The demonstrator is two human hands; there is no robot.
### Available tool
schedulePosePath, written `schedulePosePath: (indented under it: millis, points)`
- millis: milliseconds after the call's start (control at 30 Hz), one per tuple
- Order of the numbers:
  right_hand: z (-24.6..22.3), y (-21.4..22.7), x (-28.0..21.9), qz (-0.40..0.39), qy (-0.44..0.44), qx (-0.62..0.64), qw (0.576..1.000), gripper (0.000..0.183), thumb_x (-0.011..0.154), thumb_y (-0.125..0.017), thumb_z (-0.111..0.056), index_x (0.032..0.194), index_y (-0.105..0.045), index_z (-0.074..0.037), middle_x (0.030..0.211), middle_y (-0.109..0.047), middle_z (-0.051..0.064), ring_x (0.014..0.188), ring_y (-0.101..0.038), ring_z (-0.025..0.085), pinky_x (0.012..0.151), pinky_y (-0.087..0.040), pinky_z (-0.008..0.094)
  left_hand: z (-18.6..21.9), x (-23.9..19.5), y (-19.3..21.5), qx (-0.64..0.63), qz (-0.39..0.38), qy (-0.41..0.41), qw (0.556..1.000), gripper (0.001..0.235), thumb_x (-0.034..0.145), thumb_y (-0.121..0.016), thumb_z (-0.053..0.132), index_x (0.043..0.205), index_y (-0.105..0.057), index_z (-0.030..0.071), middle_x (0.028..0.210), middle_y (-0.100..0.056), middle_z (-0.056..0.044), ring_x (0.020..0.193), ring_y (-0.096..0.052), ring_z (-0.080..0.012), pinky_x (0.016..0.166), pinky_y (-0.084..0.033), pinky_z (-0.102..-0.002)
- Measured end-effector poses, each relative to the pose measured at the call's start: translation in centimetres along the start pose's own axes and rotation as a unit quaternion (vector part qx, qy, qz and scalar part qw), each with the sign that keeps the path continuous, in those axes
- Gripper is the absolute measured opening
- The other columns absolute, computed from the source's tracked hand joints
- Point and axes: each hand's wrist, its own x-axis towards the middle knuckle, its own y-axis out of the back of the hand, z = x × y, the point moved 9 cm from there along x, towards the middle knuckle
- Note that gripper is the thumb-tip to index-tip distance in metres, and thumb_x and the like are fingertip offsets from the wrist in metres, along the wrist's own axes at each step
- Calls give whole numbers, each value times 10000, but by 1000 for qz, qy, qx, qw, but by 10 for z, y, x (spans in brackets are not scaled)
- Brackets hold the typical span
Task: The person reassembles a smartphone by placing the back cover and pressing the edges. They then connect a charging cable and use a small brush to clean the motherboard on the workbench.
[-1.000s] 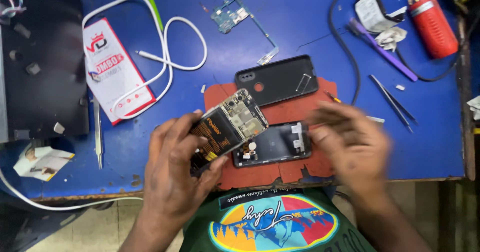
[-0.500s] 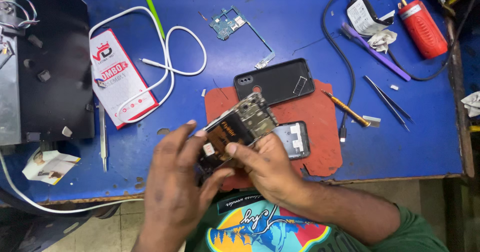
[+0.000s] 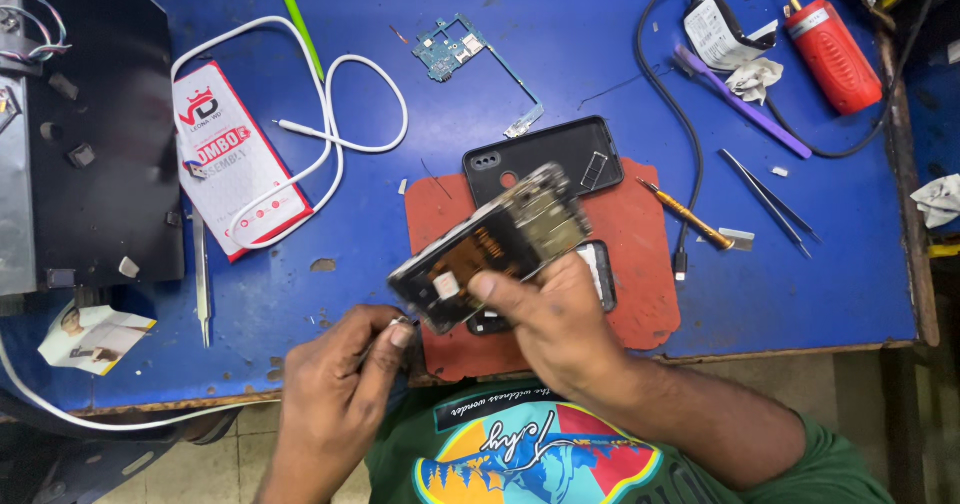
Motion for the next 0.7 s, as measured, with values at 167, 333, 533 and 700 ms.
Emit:
schedulePosePath:
  millis: [167,333,533,700]
  points:
    - [-63,26,8,14,91,-3,996,467,937,-673,59,1370,-503,11,1227,-686,140,1133,-703,243,1027,-577,416,-15,-10,18,-23,-5,40,999,118,940,-647,131,937,-702,27,726,-738,-56,623,-787,-132,555,-573,-275]
    - [-106,74,-8,14,122,-109,986,377,980,-671,72,1336,-547,54,1220,-697,168,1089,-714,242,1041,-587,413,-8,-19,44,65,-7,-59,996,166,874,-714,123,998,-727,12,899,-762,-100,781,-758,-206,700,-575,-312]
    - [-115,79,-20,22,92,-359,928,358,967,-695,23,1306,-590,68,1192,-713,150,1053,-712,175,976,-582,323,-7,-22,55,120,74,-47,989,179,885,-750,106,1034,-728,10,904,-737,-120,794,-726,-253,714,-554,-348]
    - [-114,48,-34,30,156,-635,756,371,870,-772,-14,1172,-564,38,1033,-735,117,919,-720,179,792,-584,307,21,-13,24,79,39,-144,986,197,892,-764,114,1052,-711,12,967,-749,-110,794,-699,-246,725,-562,-360]
